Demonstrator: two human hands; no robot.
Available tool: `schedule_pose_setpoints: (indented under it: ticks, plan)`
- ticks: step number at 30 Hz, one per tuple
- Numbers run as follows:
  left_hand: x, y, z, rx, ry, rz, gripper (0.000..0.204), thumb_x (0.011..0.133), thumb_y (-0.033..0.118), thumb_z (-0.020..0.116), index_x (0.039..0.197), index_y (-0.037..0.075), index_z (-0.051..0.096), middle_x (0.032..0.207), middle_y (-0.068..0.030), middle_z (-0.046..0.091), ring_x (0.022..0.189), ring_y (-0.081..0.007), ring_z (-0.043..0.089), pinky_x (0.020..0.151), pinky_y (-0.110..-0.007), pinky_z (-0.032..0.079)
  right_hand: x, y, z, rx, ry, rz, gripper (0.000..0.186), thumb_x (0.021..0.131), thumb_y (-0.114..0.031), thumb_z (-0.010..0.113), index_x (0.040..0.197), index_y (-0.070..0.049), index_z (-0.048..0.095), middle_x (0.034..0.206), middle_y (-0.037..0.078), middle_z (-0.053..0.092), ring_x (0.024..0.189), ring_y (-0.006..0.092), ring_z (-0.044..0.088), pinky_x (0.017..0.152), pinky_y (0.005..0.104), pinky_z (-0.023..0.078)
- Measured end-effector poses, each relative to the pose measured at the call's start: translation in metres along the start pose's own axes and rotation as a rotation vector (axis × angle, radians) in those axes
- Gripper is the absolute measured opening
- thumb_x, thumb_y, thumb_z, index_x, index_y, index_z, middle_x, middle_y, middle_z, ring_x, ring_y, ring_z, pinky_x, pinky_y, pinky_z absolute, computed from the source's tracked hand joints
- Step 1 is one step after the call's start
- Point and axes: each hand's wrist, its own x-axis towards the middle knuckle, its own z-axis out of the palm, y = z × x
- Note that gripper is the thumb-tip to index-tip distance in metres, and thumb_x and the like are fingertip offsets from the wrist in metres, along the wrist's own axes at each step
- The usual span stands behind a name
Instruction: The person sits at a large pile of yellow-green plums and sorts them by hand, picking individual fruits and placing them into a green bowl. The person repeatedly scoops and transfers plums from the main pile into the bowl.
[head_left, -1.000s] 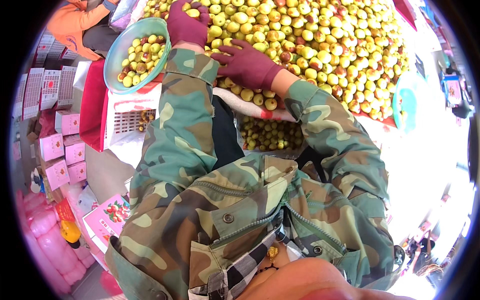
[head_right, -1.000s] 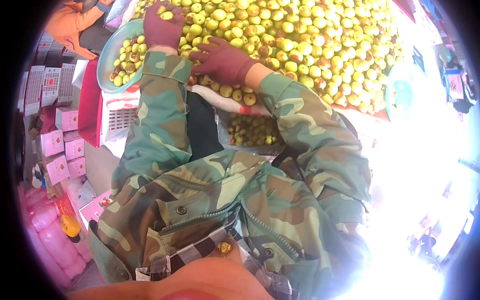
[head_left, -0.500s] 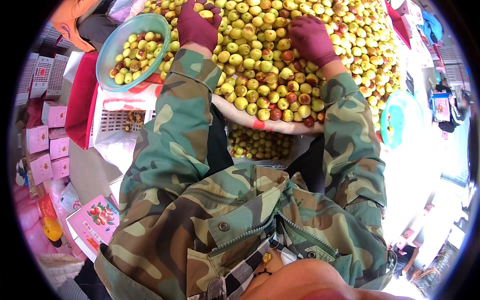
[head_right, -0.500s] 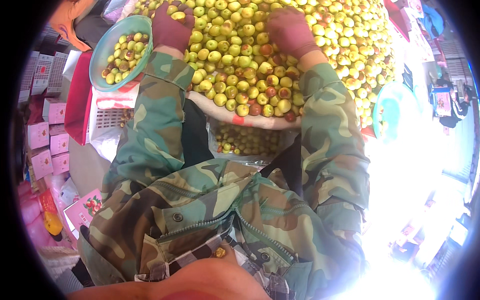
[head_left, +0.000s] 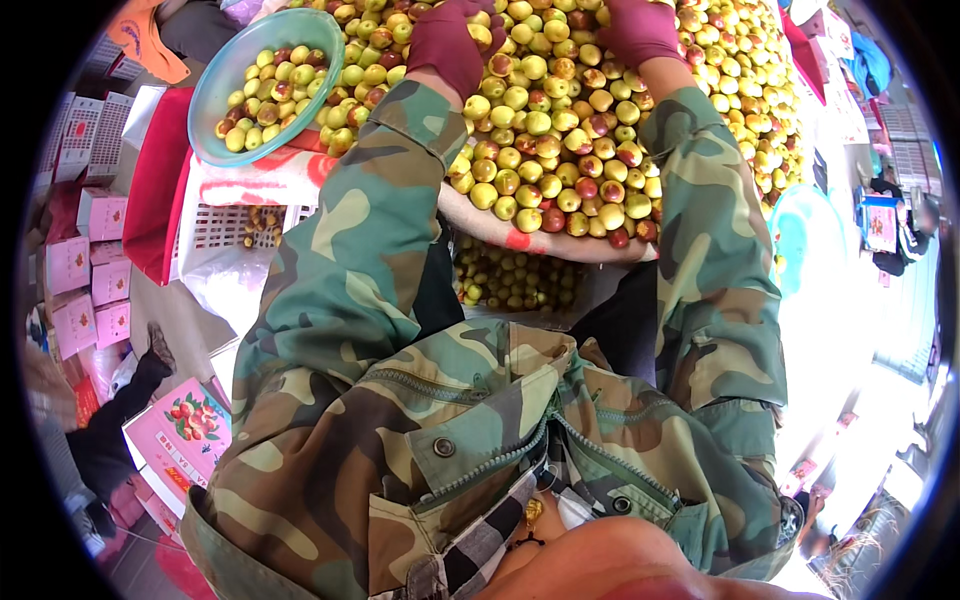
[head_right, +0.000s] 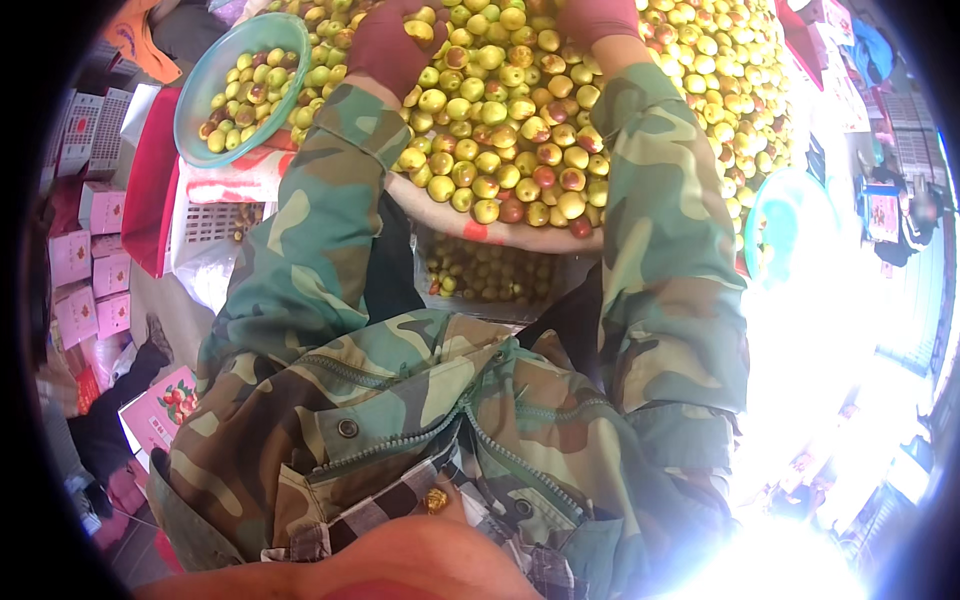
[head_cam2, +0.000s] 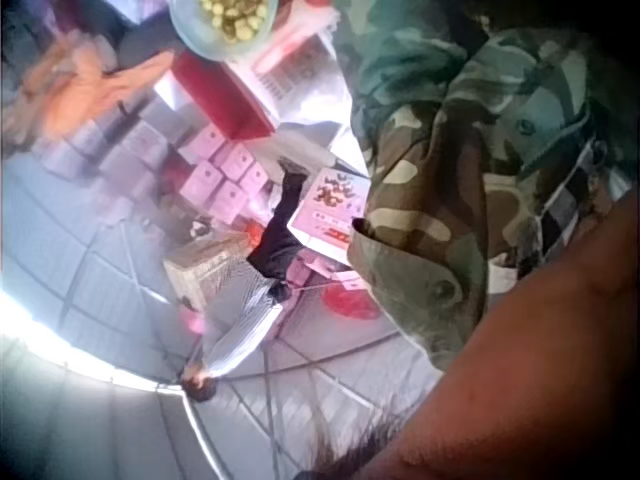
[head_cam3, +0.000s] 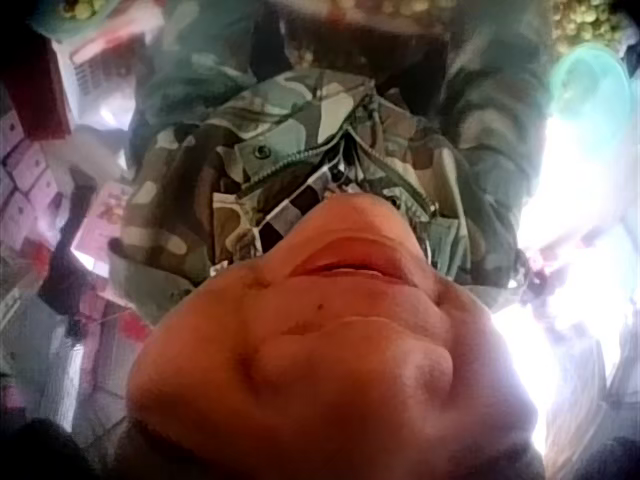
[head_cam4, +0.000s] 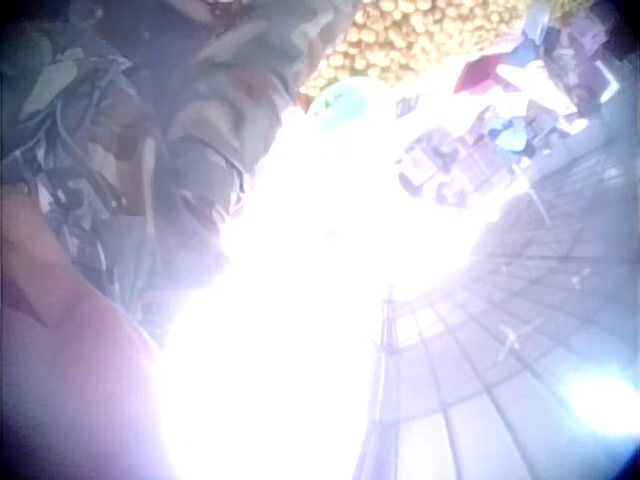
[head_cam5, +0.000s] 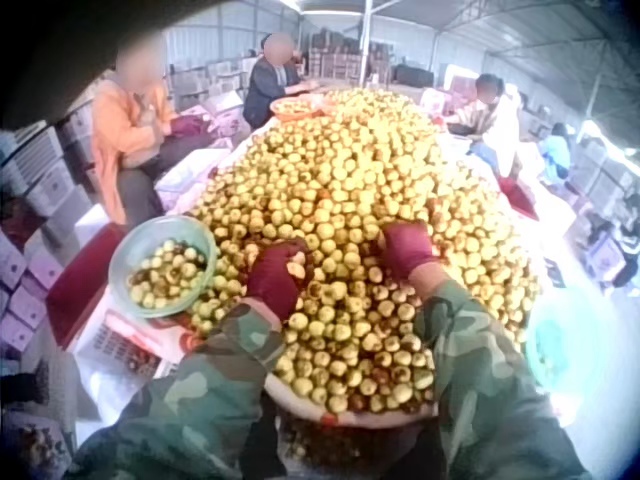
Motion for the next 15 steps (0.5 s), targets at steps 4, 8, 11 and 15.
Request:
schedule_pose_setpoints:
  ticks: [4,8,11,15]
  plan:
    - [-0.006,-0.014,0.015,0.255,-0.046,0.08,0.011,0.095,0.016,0.056,0.09,0.006,0.058,0.074,-0.003,0.055,0.064,-0.0138,0.055,0.053,-0.027,0.045,-0.018,-0.011,-0.015,0.69,0.16,0.055,0.034,0.083,-0.027,0.071,0.104,-0.002,0.067,0.087,0.015,0.071,0.078,0.0243,0.068,0.073,0.0366,0.054]
    - [-0.017,-0.011,0.048,0.118,-0.178,0.112,0.022,0.105,0.024,0.042,0.114,0.007,0.052,0.095,-0.0072,0.059,0.076,-0.0147,0.058,0.055,-0.023,0.046,-0.021,-0.03,-0.013,0.881,0.121,-0.354,0.039,0.086,-0.032,0.068,0.115,-0.005,0.068,0.099,0.015,0.073,0.084,0.0237,0.069,0.077,0.036,0.053]
    - [0.001,-0.007,0.029,-0.456,-0.314,-0.184,0.025,0.104,0.029,0.044,0.103,0.007,0.057,0.089,-0.0061,0.061,0.076,-0.0156,0.059,0.055,-0.022,0.047,-0.015,-0.006,0.011,0.64,-0.171,0.021,0.037,0.087,-0.035,0.065,0.111,-0.008,0.071,0.099,0.015,0.073,0.088,0.0302,0.069,0.079,0.0391,0.054]
    - [0.002,0.001,0.027,-0.827,-0.177,-0.36,0.026,0.1,0.033,0.049,0.093,0.01,0.058,0.081,-0.0034,0.06,0.072,-0.0156,0.058,0.052,-0.023,0.047,-0.024,-0.017,0.02,-0.036,0.035,-0.347,0.022,0.076,-0.028,0.064,0.086,-0.01,0.072,0.087,0.015,0.071,0.085,0.0352,0.068,0.076,0.0452,0.055]
